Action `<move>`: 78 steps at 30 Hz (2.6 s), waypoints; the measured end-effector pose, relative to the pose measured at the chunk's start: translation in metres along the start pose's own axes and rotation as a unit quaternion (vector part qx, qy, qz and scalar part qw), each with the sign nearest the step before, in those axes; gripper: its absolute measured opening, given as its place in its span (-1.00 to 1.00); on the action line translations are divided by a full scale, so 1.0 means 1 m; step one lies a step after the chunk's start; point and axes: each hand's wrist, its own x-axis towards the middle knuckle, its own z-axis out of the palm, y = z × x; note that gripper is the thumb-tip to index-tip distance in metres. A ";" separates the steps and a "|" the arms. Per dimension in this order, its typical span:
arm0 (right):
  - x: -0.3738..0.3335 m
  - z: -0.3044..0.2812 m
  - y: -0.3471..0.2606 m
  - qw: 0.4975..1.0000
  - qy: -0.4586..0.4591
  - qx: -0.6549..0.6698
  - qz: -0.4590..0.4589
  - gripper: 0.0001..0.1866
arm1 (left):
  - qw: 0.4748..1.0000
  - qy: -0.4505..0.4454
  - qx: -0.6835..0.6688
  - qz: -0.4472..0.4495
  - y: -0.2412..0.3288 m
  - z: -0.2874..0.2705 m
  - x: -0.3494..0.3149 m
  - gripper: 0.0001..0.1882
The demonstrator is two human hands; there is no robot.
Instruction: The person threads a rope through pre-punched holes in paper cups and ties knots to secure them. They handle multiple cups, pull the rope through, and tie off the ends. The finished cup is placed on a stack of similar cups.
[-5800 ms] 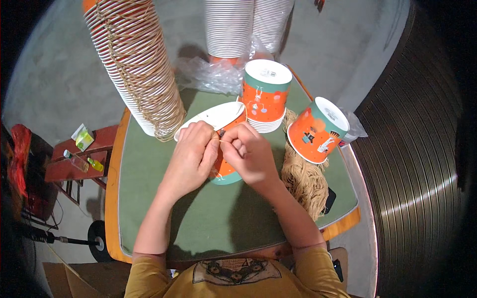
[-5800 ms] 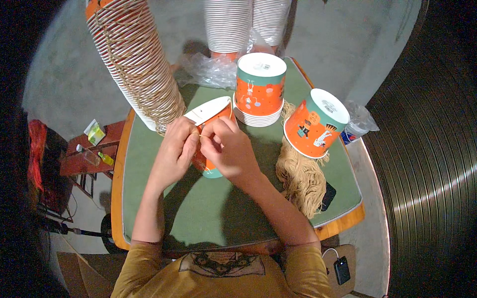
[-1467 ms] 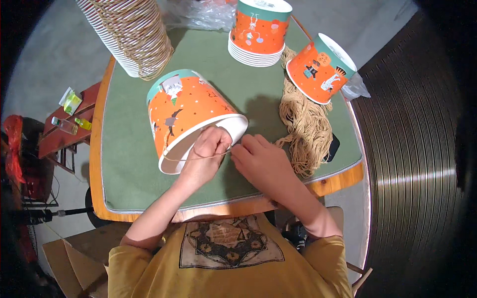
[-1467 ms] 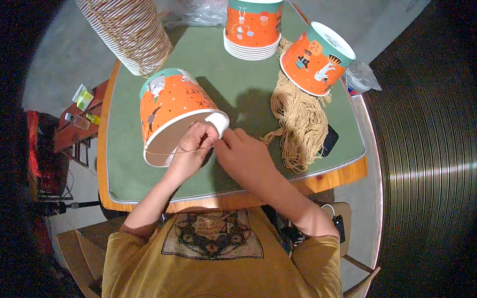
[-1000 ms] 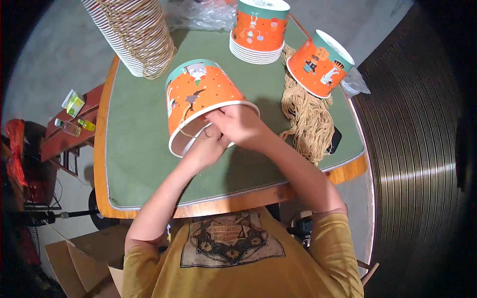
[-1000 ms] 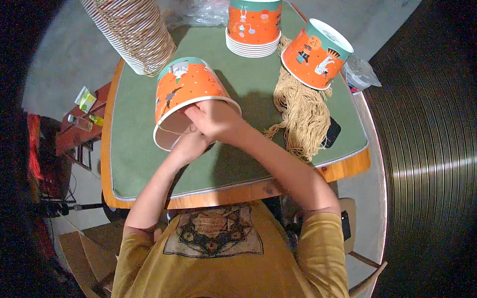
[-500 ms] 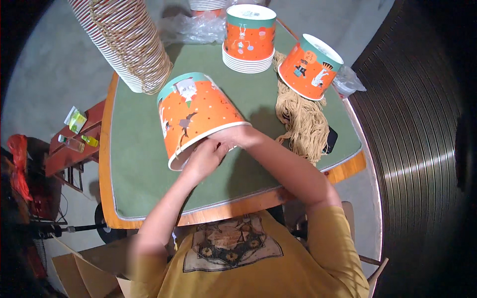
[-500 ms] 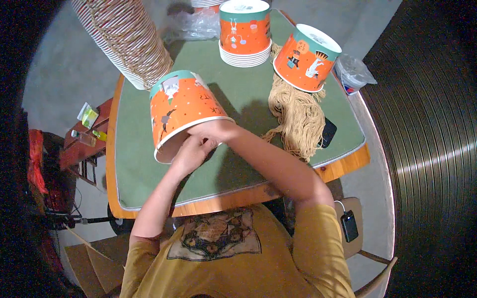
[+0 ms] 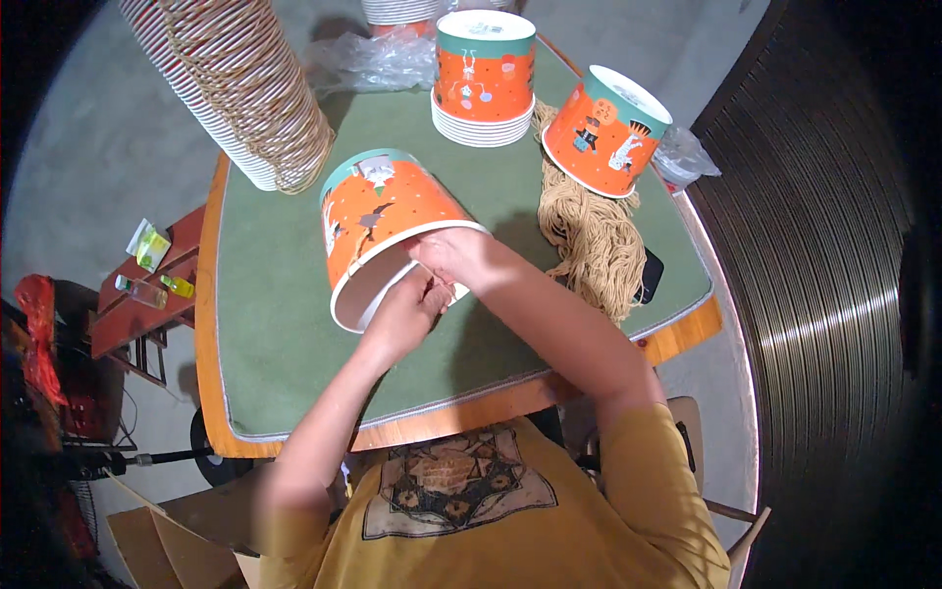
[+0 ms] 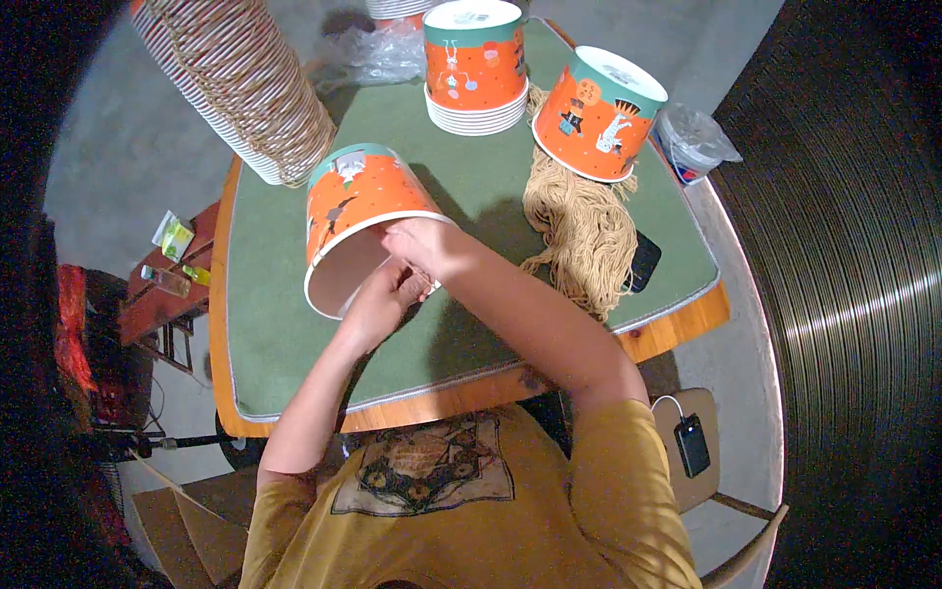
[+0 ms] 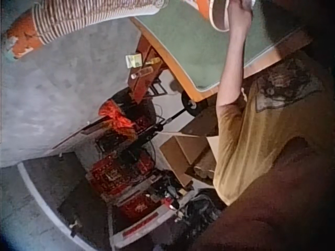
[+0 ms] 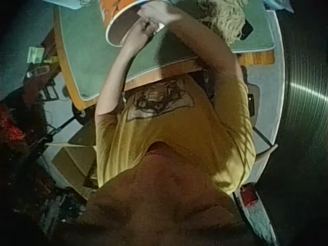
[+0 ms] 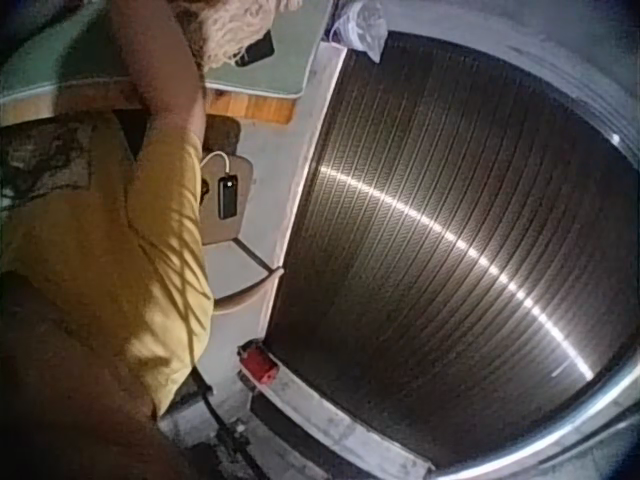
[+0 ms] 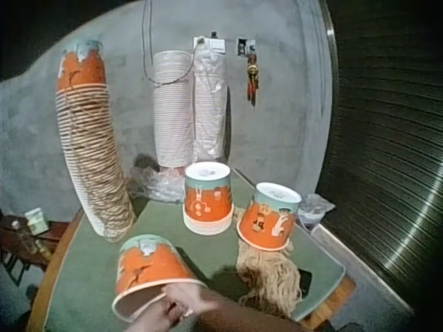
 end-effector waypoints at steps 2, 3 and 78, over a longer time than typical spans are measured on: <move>0.001 -0.003 -0.002 0.997 0.019 -0.061 -0.034 -0.73 | 0.998 0.016 0.053 0.033 0.001 0.000 -0.005 -0.73; 0.001 -0.006 -0.001 0.994 0.033 -0.094 -0.051 -0.73 | 0.998 0.022 0.044 0.048 0.002 0.000 -0.007 -0.73; -0.258 -0.113 -0.127 0.450 0.426 -0.783 0.063 -0.85 | 0.980 0.056 -0.175 0.071 -0.017 -0.017 0.044 -0.78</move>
